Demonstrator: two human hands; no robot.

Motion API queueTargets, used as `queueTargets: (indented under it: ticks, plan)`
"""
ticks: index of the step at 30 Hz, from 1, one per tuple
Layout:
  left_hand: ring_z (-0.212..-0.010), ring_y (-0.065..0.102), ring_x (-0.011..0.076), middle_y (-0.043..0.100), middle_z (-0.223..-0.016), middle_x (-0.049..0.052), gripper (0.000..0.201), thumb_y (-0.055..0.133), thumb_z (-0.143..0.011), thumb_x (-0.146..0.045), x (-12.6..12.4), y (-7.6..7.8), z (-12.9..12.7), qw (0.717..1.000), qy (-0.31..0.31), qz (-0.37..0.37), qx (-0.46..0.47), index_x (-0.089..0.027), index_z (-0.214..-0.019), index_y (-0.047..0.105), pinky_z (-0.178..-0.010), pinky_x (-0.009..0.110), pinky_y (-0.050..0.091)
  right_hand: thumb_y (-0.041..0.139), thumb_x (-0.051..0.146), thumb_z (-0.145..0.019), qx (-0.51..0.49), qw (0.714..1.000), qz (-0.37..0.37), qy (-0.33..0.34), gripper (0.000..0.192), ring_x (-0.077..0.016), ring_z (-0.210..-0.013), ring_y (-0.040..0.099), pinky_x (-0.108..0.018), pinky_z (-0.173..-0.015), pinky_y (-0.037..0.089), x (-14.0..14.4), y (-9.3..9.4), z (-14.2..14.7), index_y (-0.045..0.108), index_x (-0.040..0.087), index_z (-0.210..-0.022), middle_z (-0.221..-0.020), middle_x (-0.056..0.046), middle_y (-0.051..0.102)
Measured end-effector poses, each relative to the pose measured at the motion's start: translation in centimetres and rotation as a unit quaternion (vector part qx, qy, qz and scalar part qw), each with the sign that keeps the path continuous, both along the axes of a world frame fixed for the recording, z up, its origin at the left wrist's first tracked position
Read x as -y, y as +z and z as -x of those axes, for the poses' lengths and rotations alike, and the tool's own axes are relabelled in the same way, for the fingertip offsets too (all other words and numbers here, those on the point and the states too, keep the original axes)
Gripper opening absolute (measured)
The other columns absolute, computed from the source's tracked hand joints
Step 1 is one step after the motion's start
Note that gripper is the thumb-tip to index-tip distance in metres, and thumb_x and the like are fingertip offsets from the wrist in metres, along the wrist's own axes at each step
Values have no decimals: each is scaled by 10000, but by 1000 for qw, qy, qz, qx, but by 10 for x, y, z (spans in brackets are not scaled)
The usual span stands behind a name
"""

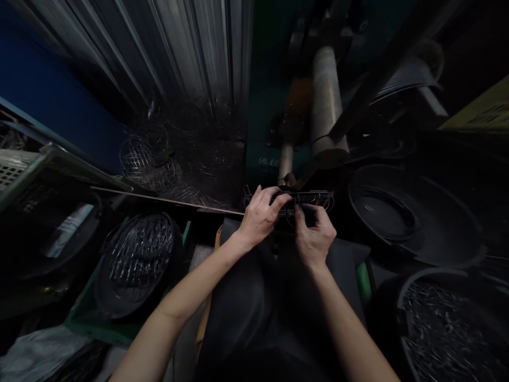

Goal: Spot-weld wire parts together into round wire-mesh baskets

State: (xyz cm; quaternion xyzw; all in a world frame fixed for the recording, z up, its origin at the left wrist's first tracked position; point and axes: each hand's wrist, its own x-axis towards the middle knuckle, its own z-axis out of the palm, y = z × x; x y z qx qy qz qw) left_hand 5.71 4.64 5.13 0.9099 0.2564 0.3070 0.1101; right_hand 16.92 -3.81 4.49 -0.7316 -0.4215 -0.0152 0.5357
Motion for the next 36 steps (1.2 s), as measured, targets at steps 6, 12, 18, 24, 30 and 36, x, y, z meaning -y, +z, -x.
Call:
queueTargets:
  ticks: [6, 12, 18, 24, 30, 36]
  plan:
    - [-1179, 507, 195, 529, -1207, 96, 360, 477, -838, -78, -8, -3, -3, 1000, -12, -12, 14, -190, -1180, 457, -1096, 493, 350, 564, 402, -885, 7, 1000, -18, 2, 247, -164, -731, 597, -287, -704, 469, -5, -2, -2, 618, 163, -857, -797, -44, 633]
    - [-1178, 507, 198, 529, -1213, 97, 326, 471, -846, -95, -12, -4, -2, 1000, -19, -16, 19, -206, -1152, 460, -1077, 511, 364, 524, 435, -894, 15, 1000, -4, -1, 283, -174, -745, 594, -304, -712, 473, -10, -4, -3, 606, 167, -856, -810, -57, 631]
    - [-1175, 507, 201, 534, -1199, 92, 250, 463, -891, -148, -16, -10, -2, 997, -14, -77, 28, -211, -1133, 473, -1097, 504, 348, 490, 439, -904, 17, 1000, 8, 12, 290, -183, -743, 607, -316, -718, 483, -9, -7, -4, 600, 171, -892, -827, -67, 647]
    - [-1205, 492, 187, 511, -1226, 62, 238, 467, -896, -158, -21, -14, -3, 997, -14, -73, 4, -245, -1118, 469, -1116, 511, 320, 448, 399, -928, 13, 999, 13, 32, 267, -173, -726, 609, -301, -705, 483, -15, -11, -2, 586, 172, -898, -826, -61, 651]
    - [-1213, 483, 211, 506, -1240, 107, 385, 524, -795, -49, -16, -6, -1, 999, -29, -36, 14, -199, -1138, 433, -1098, 536, 311, 502, 392, -906, 48, 999, 20, 5, 312, -201, -947, 619, -338, -851, 485, 41, 10, -15, 597, 167, -1100, -1046, -91, 654]
    - [-1188, 503, 211, 526, -1235, 93, 468, 491, -768, -54, 22, -3, 17, 994, -76, 68, -30, -202, -1206, 424, -1090, 528, 321, 456, 494, -847, 135, 934, 263, -200, 422, -325, -830, 647, -441, -711, 512, 211, -17, -100, 660, 137, -944, -898, -184, 671]
